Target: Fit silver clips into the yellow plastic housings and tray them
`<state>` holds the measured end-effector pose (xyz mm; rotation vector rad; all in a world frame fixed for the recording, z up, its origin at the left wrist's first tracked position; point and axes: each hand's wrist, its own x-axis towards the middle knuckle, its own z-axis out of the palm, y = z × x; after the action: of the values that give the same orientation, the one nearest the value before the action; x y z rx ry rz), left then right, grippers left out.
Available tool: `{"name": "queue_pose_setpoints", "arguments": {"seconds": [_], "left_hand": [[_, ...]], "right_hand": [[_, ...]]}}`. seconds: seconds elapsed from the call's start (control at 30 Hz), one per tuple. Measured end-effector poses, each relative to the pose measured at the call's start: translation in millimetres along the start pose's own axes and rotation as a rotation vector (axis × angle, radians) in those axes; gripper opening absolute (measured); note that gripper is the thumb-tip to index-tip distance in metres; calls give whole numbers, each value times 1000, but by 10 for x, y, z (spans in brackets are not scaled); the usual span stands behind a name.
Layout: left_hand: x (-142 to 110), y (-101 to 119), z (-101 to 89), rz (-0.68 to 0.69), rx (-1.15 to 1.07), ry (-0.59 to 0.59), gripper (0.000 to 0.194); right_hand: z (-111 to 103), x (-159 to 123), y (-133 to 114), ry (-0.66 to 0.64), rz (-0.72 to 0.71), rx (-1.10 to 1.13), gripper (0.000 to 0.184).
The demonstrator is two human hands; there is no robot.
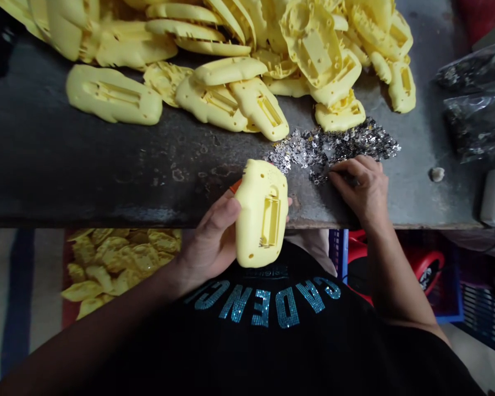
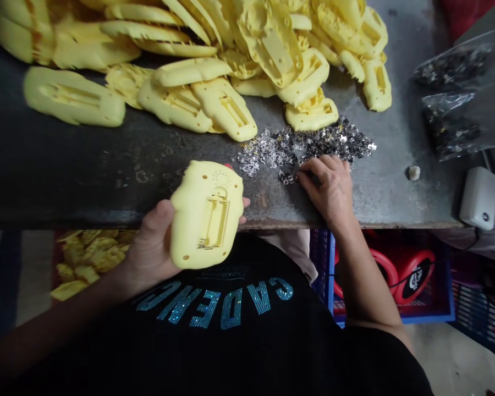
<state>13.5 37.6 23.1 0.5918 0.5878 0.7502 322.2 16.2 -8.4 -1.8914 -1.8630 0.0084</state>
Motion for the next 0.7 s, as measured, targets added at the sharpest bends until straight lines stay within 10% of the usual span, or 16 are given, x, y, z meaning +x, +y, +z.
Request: {"name": "queue_pose_setpoints", "arguments": {"seconds": [0.3, 0.53, 0.7], "left_hand": [[3, -82, 102, -254, -67, -7, 60], [-5, -194, 97, -342, -122, -23, 54], [-54, -201, 125, -363, -139, 20, 57]], "right_hand": [[-134, -310, 85, -26, 27, 37, 10], [-504, -346, -501, -32, -153, 518, 19], [-677, -312, -794, -139, -355, 465, 29]]}}
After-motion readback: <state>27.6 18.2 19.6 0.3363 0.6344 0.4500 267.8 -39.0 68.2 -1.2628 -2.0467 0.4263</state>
